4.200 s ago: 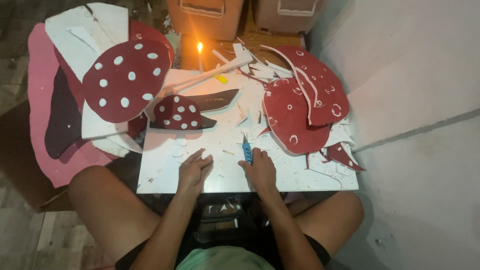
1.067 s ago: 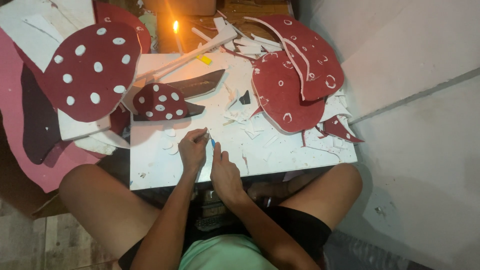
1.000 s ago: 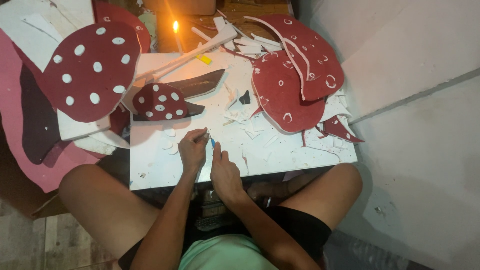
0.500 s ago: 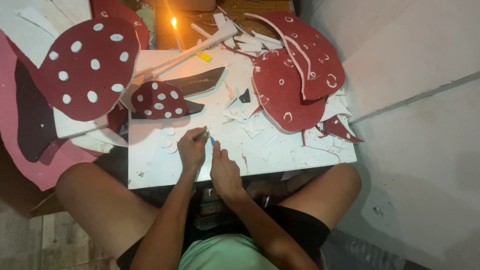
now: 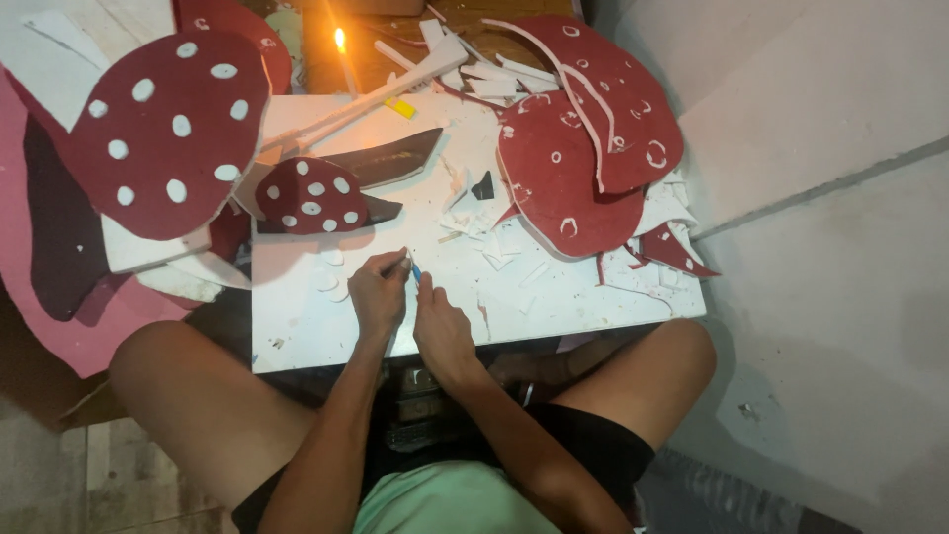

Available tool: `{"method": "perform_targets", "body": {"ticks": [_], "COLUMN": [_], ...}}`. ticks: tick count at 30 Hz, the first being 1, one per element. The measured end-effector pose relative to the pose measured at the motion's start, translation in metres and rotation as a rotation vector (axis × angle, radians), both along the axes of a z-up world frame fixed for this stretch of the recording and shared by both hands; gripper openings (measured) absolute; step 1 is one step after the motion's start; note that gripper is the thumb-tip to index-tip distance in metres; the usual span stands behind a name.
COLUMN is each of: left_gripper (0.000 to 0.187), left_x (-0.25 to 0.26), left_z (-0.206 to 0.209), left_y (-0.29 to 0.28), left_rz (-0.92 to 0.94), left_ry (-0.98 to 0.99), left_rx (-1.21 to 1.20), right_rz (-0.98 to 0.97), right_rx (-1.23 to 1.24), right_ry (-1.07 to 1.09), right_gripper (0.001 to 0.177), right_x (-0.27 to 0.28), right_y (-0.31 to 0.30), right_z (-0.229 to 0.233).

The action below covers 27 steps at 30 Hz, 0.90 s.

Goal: Trimming and shaping foam pieces to create decorative mushrooms using a utility knife.

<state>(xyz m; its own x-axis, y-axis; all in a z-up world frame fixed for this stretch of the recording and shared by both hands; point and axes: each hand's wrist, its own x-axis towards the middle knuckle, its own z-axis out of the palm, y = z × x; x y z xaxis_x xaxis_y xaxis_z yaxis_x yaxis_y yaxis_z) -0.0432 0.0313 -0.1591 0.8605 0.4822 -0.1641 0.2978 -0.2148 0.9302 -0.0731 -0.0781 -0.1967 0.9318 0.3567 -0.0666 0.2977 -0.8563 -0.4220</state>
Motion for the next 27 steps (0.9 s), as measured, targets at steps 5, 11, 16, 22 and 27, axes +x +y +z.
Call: {"method": "perform_targets", "body": {"ticks": [5, 11, 16, 22, 27], "left_gripper": [0.021, 0.021, 0.020, 0.022, 0.023], "left_x": [0.000, 0.006, 0.004, 0.005, 0.003], "left_z": [-0.008, -0.028, -0.025, -0.018, -0.015], "left_y": [0.000, 0.005, 0.002, 0.003, 0.002], "left_rz": [0.012, 0.034, 0.015, 0.016, -0.016], "left_ry": [-0.018, -0.036, -0.052, -0.071, -0.049], "left_rx": [-0.010, -0.082, -0.078, -0.084, -0.027], "right_rz": [0.004, -0.068, -0.074, 0.002, 0.016], "right_rx": [-0.019, 0.069, 0.078, 0.058, 0.034], "right_ry": [0.031, 0.254, 0.229, 0.097, 0.064], "right_gripper": [0.043, 0.045, 0.047, 0.047, 0.050], "right_x": [-0.007, -0.021, -0.023, -0.018, -0.016], "right_y": [-0.009, -0.026, -0.022, -0.015, -0.018], "right_z": [0.004, 0.033, 0.060, 0.053, 0.047]}}
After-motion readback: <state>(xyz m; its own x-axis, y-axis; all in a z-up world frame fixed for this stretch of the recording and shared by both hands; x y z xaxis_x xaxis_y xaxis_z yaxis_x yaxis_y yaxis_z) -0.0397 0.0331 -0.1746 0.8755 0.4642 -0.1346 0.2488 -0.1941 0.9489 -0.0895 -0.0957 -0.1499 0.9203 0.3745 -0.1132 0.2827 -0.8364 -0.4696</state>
